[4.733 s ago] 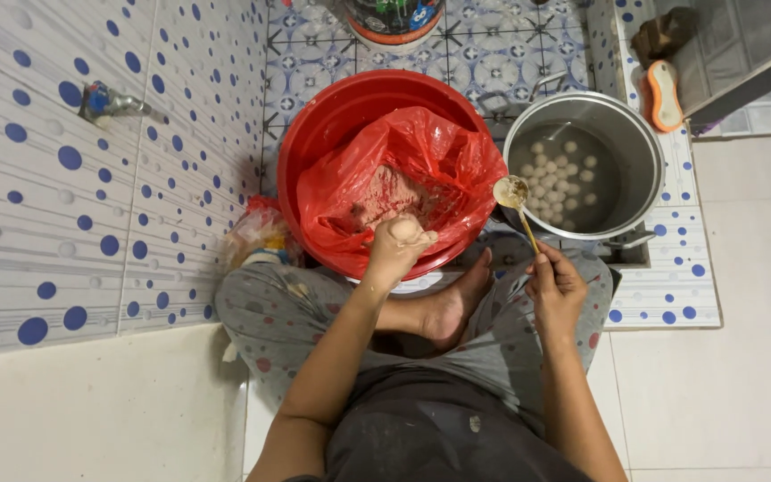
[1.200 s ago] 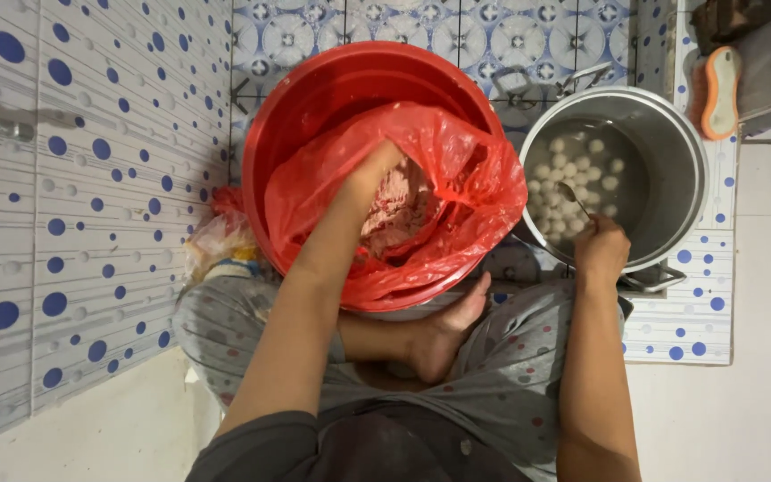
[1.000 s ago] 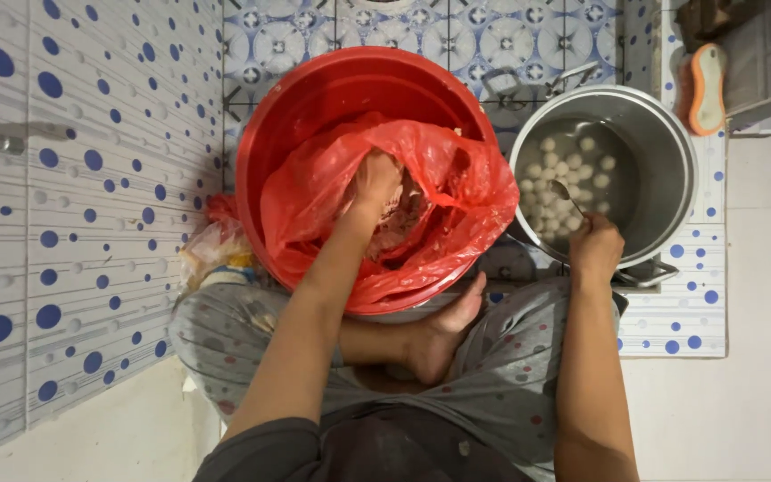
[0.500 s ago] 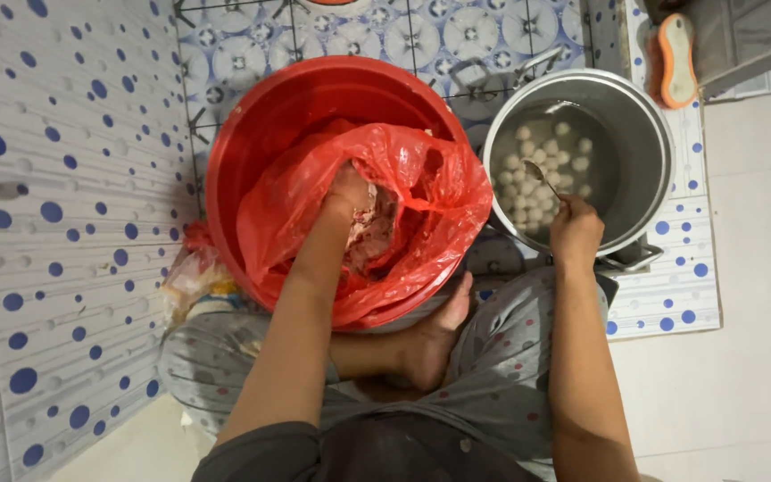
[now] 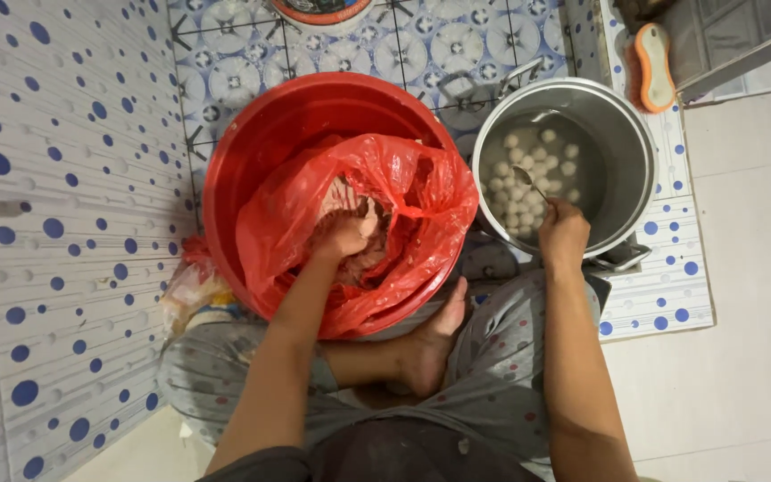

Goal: Forming meatballs from meat paste by hand and dropping them into a pot of water using a spoon

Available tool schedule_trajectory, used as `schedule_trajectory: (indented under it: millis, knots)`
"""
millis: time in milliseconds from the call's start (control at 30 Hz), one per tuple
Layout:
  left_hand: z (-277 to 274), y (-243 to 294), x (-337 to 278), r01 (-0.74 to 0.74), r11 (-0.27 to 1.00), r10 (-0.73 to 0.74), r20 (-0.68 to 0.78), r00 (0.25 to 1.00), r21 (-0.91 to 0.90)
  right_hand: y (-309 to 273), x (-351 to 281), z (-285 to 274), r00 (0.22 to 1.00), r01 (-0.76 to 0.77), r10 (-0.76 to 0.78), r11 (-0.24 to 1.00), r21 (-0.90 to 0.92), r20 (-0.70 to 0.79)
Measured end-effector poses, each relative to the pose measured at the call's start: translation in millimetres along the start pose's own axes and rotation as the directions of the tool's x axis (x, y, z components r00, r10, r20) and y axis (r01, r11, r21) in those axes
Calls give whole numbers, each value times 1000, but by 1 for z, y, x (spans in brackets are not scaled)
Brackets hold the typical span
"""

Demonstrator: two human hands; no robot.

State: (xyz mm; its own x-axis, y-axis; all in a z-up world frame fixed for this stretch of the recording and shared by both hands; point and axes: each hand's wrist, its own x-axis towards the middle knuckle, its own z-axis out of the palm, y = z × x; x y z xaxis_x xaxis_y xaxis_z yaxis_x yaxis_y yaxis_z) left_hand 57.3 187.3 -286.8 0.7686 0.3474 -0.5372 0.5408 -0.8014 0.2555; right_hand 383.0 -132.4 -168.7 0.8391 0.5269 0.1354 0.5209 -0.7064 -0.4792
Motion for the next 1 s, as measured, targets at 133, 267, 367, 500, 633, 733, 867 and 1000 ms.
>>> schedule_trajectory:
  millis: [133,267,367,500,633,733,867,1000]
  knots:
    - [-48,25,-54,-85,970,121,149,981,-226,7,-1,6,1000,-24,24,999,-32,-7]
    - [-65,45,-71,-132,989,127,76,989,60,8,0,3,996,-81,79,995,-54,-49]
    - [-115,65,-118,-336,929,370,-418,830,154,12,0,1,987,-151,145,983,-99,-68]
    - [-102,39,-149,-525,702,-48,-766,641,-482,13,-2,4,966,-199,227,958,-204,124]
    - [-44,15,-114,-376,409,-435,-540,720,-831,0,0,9,951,-189,241,949,-252,193]
    - [-67,48,-130,-591,-114,-466,-482,742,-799,-14,-4,-6,972,-190,213,961,-200,102]
    - [-167,110,-190,-507,-378,-204,-464,862,-775,-19,-8,-16,975,-188,203,971,-150,90]
    - [-176,131,-183,-493,-677,-187,-521,833,-546,-13,-11,-19,985,-168,170,983,-77,28]
